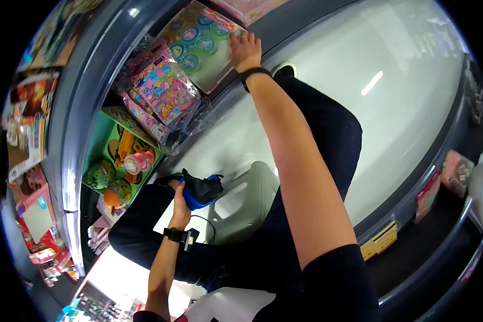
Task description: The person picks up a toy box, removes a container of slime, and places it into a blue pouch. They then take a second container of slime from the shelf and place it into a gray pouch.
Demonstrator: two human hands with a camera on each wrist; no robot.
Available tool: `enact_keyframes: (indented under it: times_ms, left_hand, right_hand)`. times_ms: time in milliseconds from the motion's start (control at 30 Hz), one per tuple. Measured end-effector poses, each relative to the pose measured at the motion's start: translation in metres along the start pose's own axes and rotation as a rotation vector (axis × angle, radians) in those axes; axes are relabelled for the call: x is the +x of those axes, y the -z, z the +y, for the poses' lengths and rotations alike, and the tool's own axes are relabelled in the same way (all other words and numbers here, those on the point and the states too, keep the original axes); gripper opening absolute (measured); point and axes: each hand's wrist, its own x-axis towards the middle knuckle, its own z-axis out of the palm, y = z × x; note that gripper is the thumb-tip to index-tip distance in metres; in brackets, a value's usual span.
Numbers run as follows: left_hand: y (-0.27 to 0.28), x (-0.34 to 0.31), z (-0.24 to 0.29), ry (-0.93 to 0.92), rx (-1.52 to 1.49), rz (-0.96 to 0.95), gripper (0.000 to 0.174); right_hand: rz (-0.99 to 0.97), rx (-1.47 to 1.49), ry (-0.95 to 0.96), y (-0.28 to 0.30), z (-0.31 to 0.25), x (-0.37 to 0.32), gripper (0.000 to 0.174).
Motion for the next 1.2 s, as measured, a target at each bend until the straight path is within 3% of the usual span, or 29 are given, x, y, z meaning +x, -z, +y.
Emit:
enact_keyframes:
  times_ms: [33, 133, 233, 300, 367, 433, 500, 567, 600, 633, 667, 700, 733, 767, 833, 867, 933, 967, 1000, 1033, 1100, 1200]
  left_hand:
    - [0.003, 0.003, -0.002, -0.021, 0.014, 0.015, 0.047]
    - [0.003, 0.008, 0.005, -0.02, 0.059, 0.076, 0.046]
    - [-0.011, 0.009, 0.01, -0.072, 0.06, 0.11, 0.04]
    - [-0.027, -0.005, 0.02, -0.085, 0.012, 0.036, 0.038]
    - [-0.04, -0.023, 0.031, -0.131, 0.01, -0.128, 0.035]
    - [-0.053, -0.051, 0.037, -0.321, 0.162, -0.171, 0.048]
    - [-0.043, -0.061, 0.028, -0.739, 0.535, 0.038, 0.068]
    - [-0.035, -0.092, 0.031, -0.836, 0.674, 0.183, 0.071]
    - [-0.033, -0.108, 0.032, -0.833, 0.638, 0.219, 0.067]
    - [-0.031, -0.123, 0.033, -0.85, 0.657, 0.27, 0.062]
    - [-0.024, -0.129, 0.024, -0.851, 0.658, 0.332, 0.059]
    - [-0.011, -0.121, 0.01, -0.995, 0.69, 0.393, 0.062]
    - [-0.016, -0.129, 0.011, -0.867, 0.702, 0.424, 0.062]
    - [-0.012, -0.12, -0.002, -0.919, 0.702, 0.467, 0.062]
    - [-0.015, -0.101, -0.015, -1.034, 0.76, 0.495, 0.051]
    - [-0.003, -0.088, -0.029, -0.913, 0.831, 0.458, 0.037]
    - [-0.015, -0.126, -0.056, -0.76, 0.896, 0.311, 0.033]
    - [-0.025, -0.094, -0.016, -0.862, 0.914, 0.267, 0.032]
    - [-0.028, -0.086, -0.012, -1.167, 0.904, 0.28, 0.036]
    - [-0.033, -0.093, -0.005, -1.169, 0.944, 0.229, 0.042]
    - [-0.037, -0.1, 0.006, -1.233, 0.908, 0.141, 0.042]
    - [-0.028, -0.105, 0.022, -1.355, 0.844, 0.206, 0.027]
  right_hand:
    - [-0.081, -0.033, -0.009, -0.003, 0.0, 0.008, 0.049]
    - [-0.117, -0.084, -0.083, -0.005, -0.011, 0.012, 0.043]
    - [-0.024, -0.065, -0.047, -0.004, -0.014, 0.006, 0.034]
    - [-0.008, -0.17, 0.052, 0.002, -0.023, 0.003, 0.031]
    - [-0.113, -0.23, 0.013, 0.007, -0.031, 0.005, 0.035]
    - [-0.196, -0.216, -0.033, -0.002, -0.032, 0.006, 0.037]
    - [-0.146, -0.321, 0.022, -0.01, -0.031, 0.008, 0.038]
    - [-0.097, -0.251, 0.032, 0.001, -0.031, 0.007, 0.033]
    - [-0.185, -0.169, -0.003, -0.018, -0.025, 0.015, 0.027]
    - [-0.043, -0.012, 0.038, -0.038, -0.015, 0.014, 0.026]
    - [-0.01, -0.074, 0.069, -0.038, -0.014, 0.014, 0.027]
    - [0.202, -0.021, 0.126, -0.034, -0.014, 0.014, 0.021]
    - [0.158, -0.015, 0.05, -0.035, -0.014, 0.013, 0.025]
    - [0.086, -0.013, -0.026, -0.04, -0.018, 0.018, 0.029]
    - [0.158, -0.146, 0.109, -0.043, -0.029, 0.039, 0.033]
    - [0.06, -0.16, 0.101, -0.047, -0.01, -0.012, 0.036]
    - [-0.133, -0.104, 0.002, -0.053, 0.008, -0.087, 0.044]
    - [-0.087, -0.002, -0.091, -0.045, -0.014, -0.022, 0.05]
    - [0.001, 0.035, -0.107, 0.001, -0.029, -0.004, 0.055]
    - [0.048, 0.07, -0.109, 0.047, -0.042, -0.039, 0.06]
    - [-0.045, 0.297, -0.396, 0.075, -0.058, -0.05, 0.071]
    - [-0.109, 0.406, -0.203, 0.117, -0.069, -0.067, 0.073]
